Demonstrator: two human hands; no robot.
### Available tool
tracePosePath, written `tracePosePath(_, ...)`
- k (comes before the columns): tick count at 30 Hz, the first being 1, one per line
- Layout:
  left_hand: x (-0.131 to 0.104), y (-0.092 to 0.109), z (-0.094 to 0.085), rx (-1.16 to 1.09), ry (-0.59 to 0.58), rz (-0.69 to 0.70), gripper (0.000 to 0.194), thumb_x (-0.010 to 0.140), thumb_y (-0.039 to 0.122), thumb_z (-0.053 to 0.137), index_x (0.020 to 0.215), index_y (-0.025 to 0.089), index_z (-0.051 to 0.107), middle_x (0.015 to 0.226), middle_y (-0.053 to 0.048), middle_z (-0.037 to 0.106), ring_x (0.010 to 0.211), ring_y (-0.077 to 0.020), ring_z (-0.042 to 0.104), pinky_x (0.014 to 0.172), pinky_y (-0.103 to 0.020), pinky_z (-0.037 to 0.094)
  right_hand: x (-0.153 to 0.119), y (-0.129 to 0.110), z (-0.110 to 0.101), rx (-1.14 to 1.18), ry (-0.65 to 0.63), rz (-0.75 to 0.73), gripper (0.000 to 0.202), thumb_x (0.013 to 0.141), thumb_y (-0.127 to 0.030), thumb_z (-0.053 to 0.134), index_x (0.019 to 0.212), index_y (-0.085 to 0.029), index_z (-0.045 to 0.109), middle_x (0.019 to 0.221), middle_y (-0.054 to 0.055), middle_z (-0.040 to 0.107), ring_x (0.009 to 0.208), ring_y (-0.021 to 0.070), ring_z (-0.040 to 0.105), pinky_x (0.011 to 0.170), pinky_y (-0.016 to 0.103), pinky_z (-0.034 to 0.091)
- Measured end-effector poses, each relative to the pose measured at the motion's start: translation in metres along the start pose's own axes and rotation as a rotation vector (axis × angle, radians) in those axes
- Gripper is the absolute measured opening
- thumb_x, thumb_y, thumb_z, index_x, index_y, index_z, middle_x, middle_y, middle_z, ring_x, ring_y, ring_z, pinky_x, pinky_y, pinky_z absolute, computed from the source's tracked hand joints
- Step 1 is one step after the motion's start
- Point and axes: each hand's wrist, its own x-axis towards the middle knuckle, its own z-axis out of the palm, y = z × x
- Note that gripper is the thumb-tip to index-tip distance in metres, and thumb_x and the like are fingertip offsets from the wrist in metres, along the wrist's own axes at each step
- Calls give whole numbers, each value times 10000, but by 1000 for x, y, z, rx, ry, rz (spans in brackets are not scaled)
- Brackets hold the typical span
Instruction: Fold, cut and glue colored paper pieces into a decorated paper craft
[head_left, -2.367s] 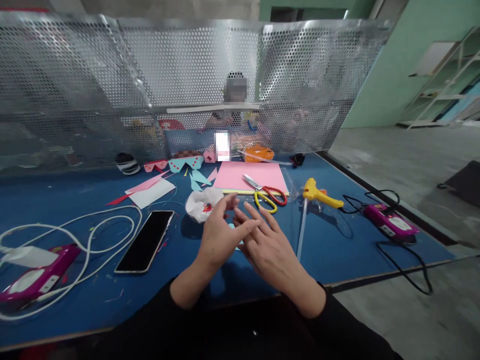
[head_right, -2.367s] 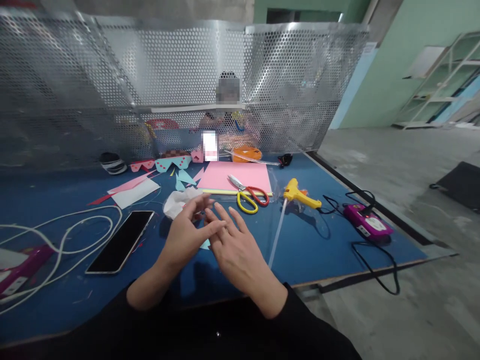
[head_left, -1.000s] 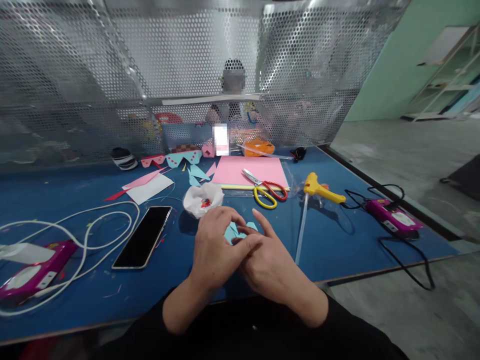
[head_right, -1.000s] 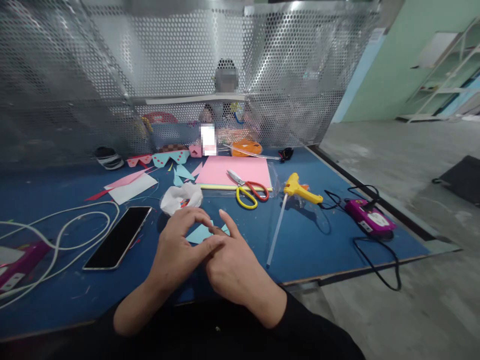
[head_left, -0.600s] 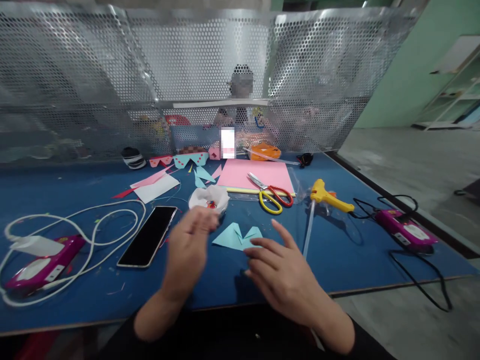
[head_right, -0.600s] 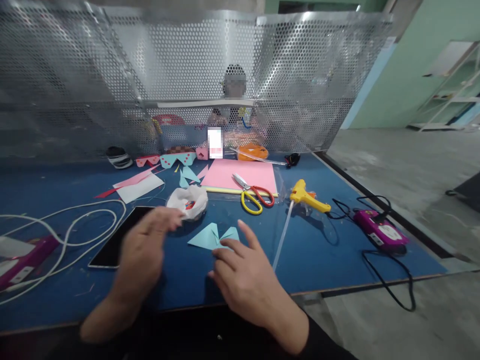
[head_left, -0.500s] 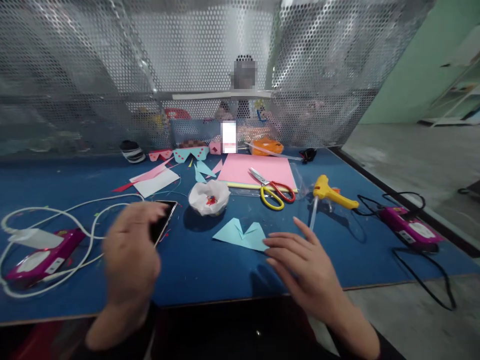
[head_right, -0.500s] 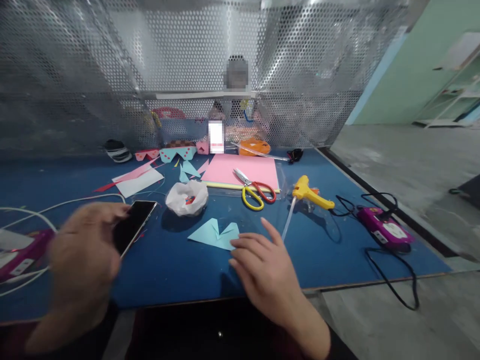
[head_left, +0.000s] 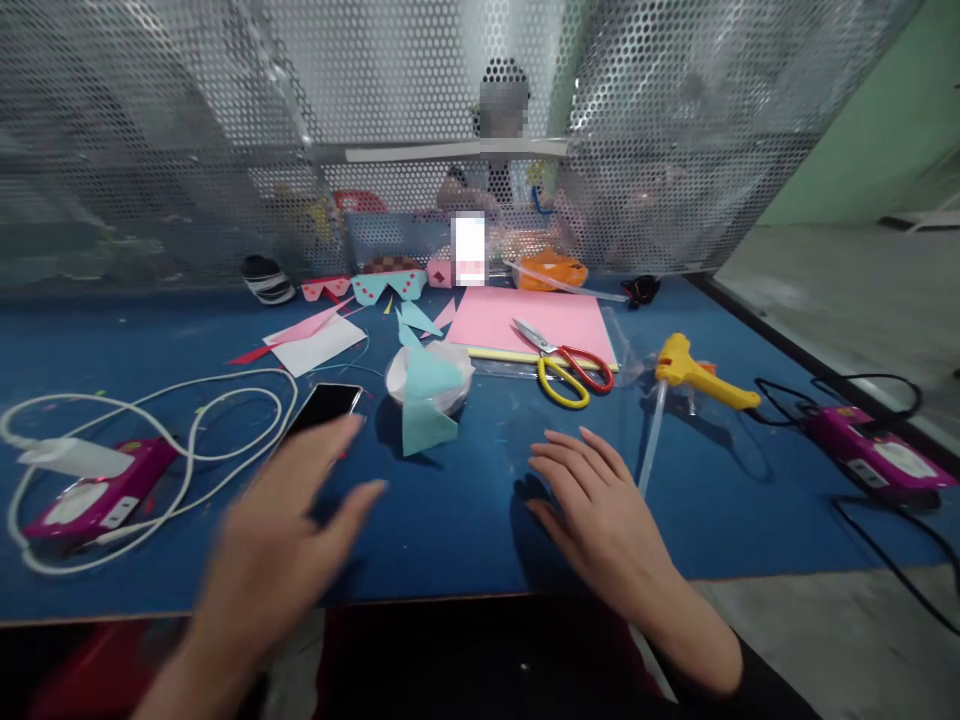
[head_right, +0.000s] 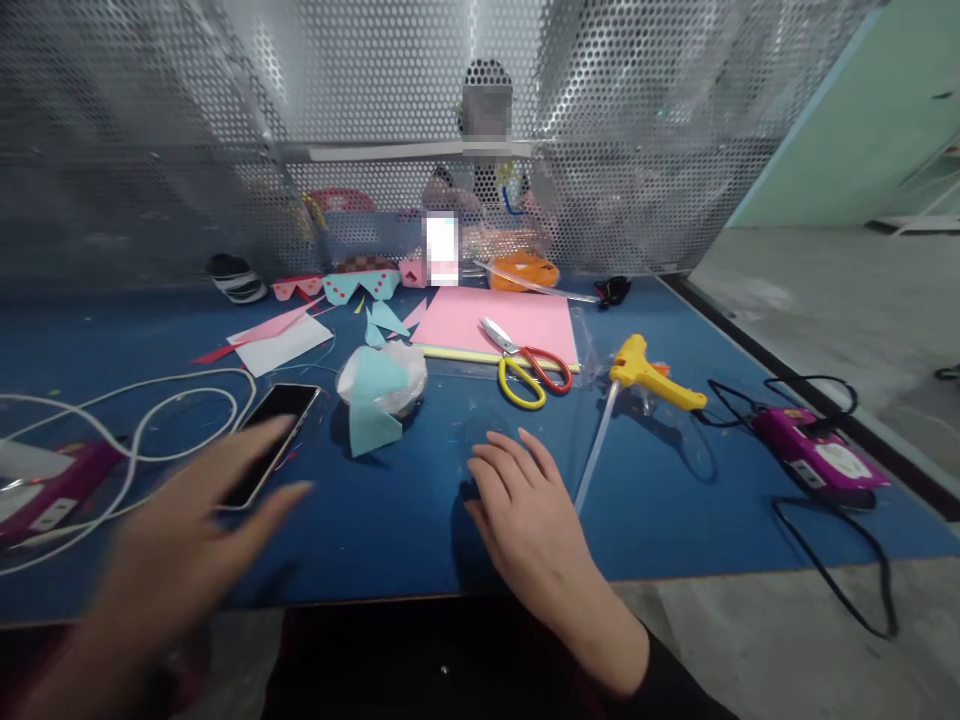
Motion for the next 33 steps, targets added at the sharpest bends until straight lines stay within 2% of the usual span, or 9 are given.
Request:
tracePosePath(2,47,63,12,-69,-116,20,526,832,492,678,1298,271,574,1237,-79,699,1106,-322,665,914,-496,542,1,-1,5,17,-27,5,261,891,-156,616,1149,-121,609,1188,121,701,1207,290,594,1083,547,407)
tracePosePath(5,79,99,29,-11,97,-184,417,802,472,709,1086,182,613,1043,-143,721,990,-352,684,842,-522,543,1,1,11,45,-54,14,269,889,-170,609,1157,-146,605,1184,120,705,1193,292,607,1057,574,430)
tracePosePath(10,78,77,38,-152,-28,-287,548,773,508,717,1177,161,590,1110,-160,710,1025,-339,680,860,-512,541,-1,2,21,92,-51,10,262,902,-194,595,1162,-160,601,1180,124,705,1181,286,619,1035,580,451)
tracePosePath(14,77,63,16,-237,-98,-100,259,865,439,623,1037,262,702,1053,-61,755,940,-261,714,836,-408,561,-4,4,28,94,-48,-24,229,913,-201,579,1135,-152,606,1149,132,717,1154,300,637,1010,583,463)
tracePosePath(17,89,48,-5,39,87,-6,229,897,335,555,1052,259,704,1119,-82,742,1063,-301,671,935,-465,510,-6,6,32,77,-46,-58,210,938,-234,550,1128,-162,603,1134,128,723,1141,301,646,994,581,471)
tracePosePath(19,105,36,-10,279,15,65,357,843,298,579,1166,165,652,1255,-185,669,1175,-371,600,969,-534,471,-7,7,33,66,-41,-79,201,952,-243,529,1122,-165,602,1129,124,725,1137,302,650,981,583,480)
tracePosePath(25,144,28,19,319,-213,276,196,675,197,636,866,192,680,963,-130,744,970,-322,665,886,-448,498,-5,5,35,66,-31,-90,172,959,-230,505,1089,-177,604,1088,115,737,1110,301,668,951,580,508)
tracePosePath(29,151,31,34,338,-223,348,164,695,108,567,793,190,669,867,-124,742,910,-301,673,954,-494,448,-6,5,36,76,-24,-75,164,943,-226,528,1079,-186,611,1079,109,740,1093,296,678,941,569,525)
tracePosePath(33,151,30,28,344,-188,388,279,806,57,446,691,218,643,742,-87,716,811,-259,674,1031,-518,397,-6,4,36,96,-38,-50,171,929,-212,546,1084,-195,614,1104,104,734,1108,288,670,967,566,518)
